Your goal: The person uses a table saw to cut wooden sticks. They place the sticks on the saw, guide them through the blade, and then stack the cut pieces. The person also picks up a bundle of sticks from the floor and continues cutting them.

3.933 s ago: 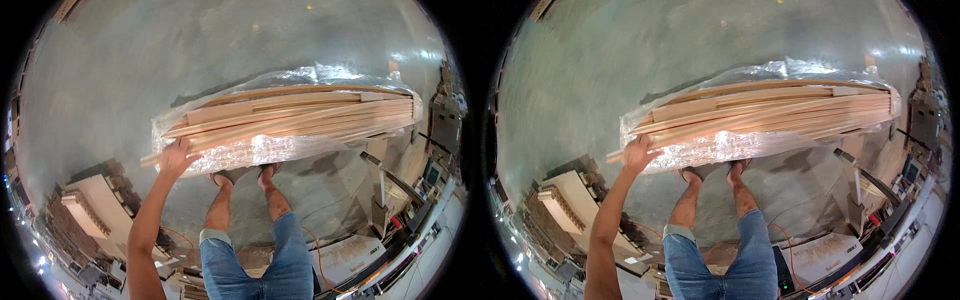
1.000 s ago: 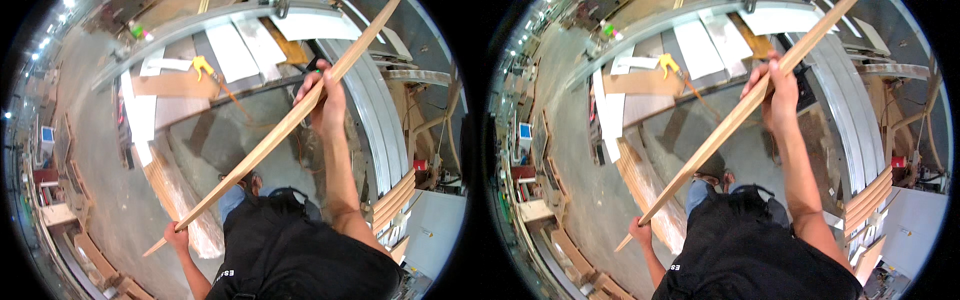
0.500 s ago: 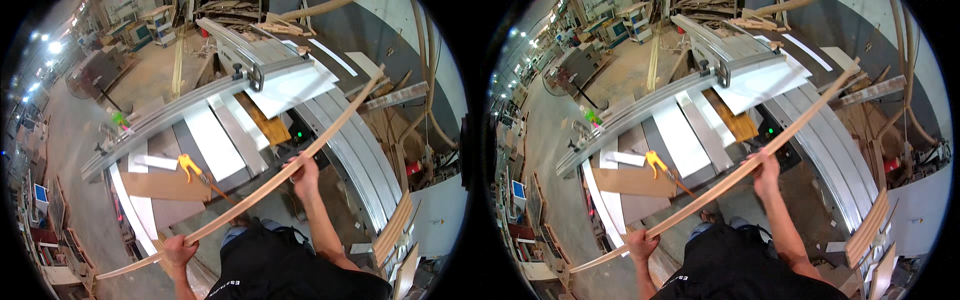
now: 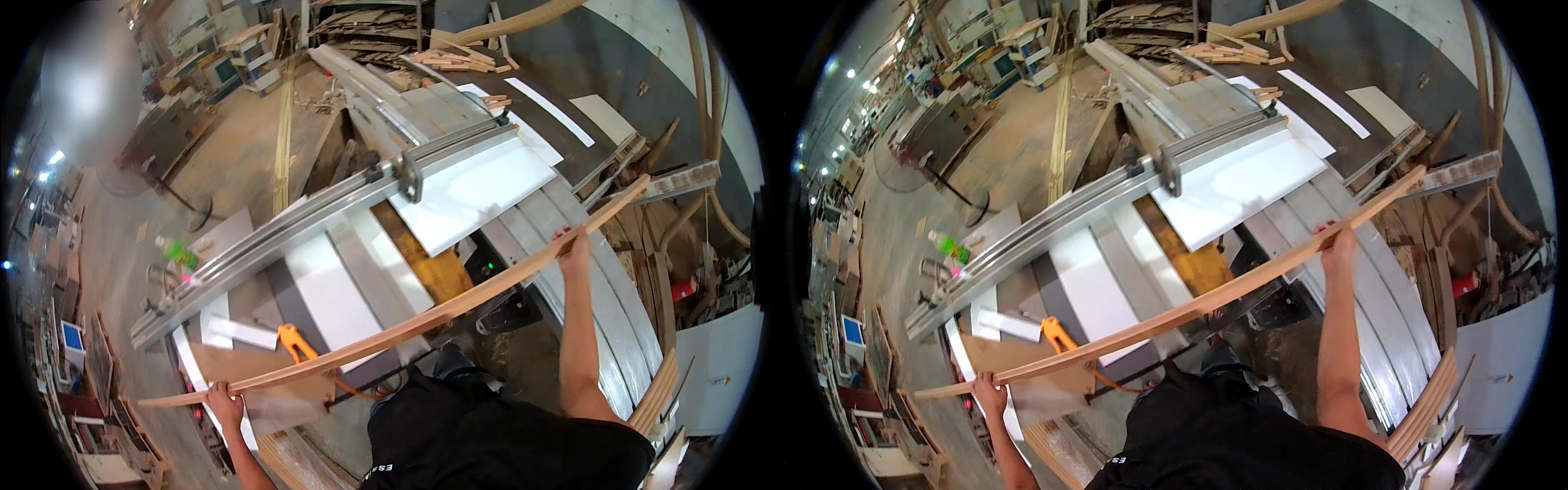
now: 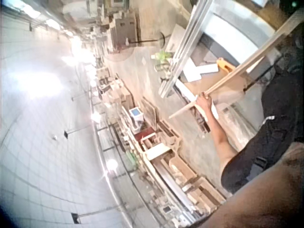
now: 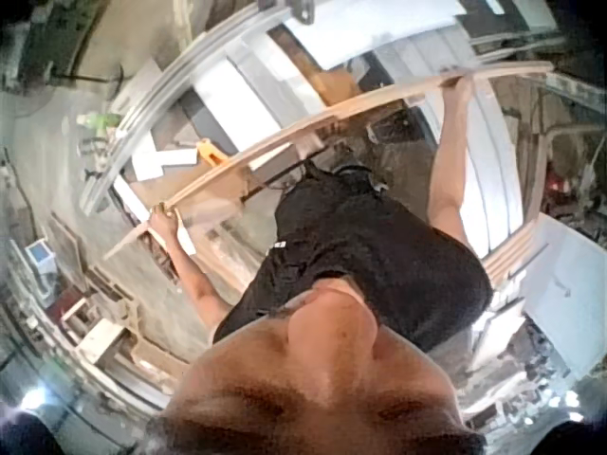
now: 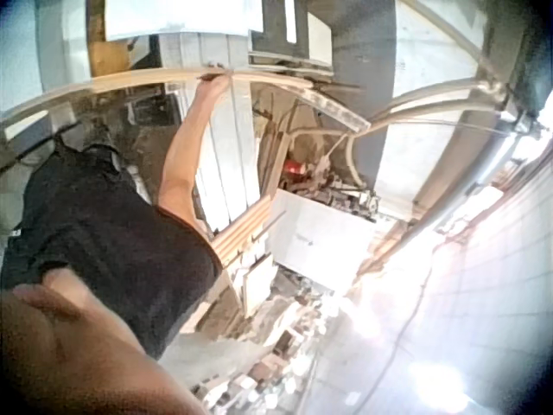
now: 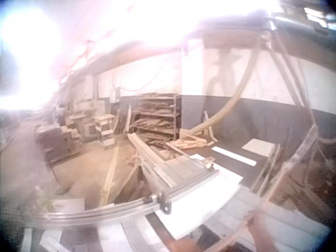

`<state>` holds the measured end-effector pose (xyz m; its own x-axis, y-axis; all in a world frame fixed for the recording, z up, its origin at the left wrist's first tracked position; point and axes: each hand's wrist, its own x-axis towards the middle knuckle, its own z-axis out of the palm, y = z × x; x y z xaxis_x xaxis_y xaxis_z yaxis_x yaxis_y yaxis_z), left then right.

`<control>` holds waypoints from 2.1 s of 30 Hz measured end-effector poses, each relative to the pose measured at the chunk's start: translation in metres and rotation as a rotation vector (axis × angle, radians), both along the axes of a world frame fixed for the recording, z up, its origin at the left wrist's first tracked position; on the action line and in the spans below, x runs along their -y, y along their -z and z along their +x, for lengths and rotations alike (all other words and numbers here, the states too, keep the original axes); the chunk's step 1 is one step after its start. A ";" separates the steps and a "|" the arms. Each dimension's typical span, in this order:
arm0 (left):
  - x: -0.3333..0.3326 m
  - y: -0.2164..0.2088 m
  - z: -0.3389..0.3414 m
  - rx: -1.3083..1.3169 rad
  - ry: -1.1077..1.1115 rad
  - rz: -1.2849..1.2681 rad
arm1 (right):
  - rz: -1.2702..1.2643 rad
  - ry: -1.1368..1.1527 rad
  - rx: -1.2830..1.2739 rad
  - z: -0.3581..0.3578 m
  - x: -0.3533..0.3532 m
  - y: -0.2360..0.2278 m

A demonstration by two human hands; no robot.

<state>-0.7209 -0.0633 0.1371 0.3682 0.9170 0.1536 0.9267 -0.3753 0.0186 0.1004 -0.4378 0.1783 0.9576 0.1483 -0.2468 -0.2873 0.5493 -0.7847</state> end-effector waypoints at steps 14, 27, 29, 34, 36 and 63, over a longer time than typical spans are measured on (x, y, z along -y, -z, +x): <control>0.044 0.026 0.502 0.254 0.413 -0.330 | -0.962 -0.407 0.024 0.036 -0.198 0.060; 0.009 0.019 0.695 0.730 0.186 -0.155 | -1.353 -0.935 0.886 0.162 -0.196 0.079; 0.007 0.003 0.697 0.938 0.130 -0.360 | -1.432 -0.948 1.056 0.170 -0.189 0.064; -0.058 -0.085 0.719 0.789 0.108 -0.150 | -1.374 -0.780 1.487 0.192 -0.178 0.094; -0.111 -0.093 0.722 1.071 0.013 -0.463 | -1.345 -0.914 1.464 0.201 -0.189 0.099; -0.044 0.032 0.754 -0.078 0.565 -0.017 | -1.220 -0.301 0.449 0.269 -0.306 0.114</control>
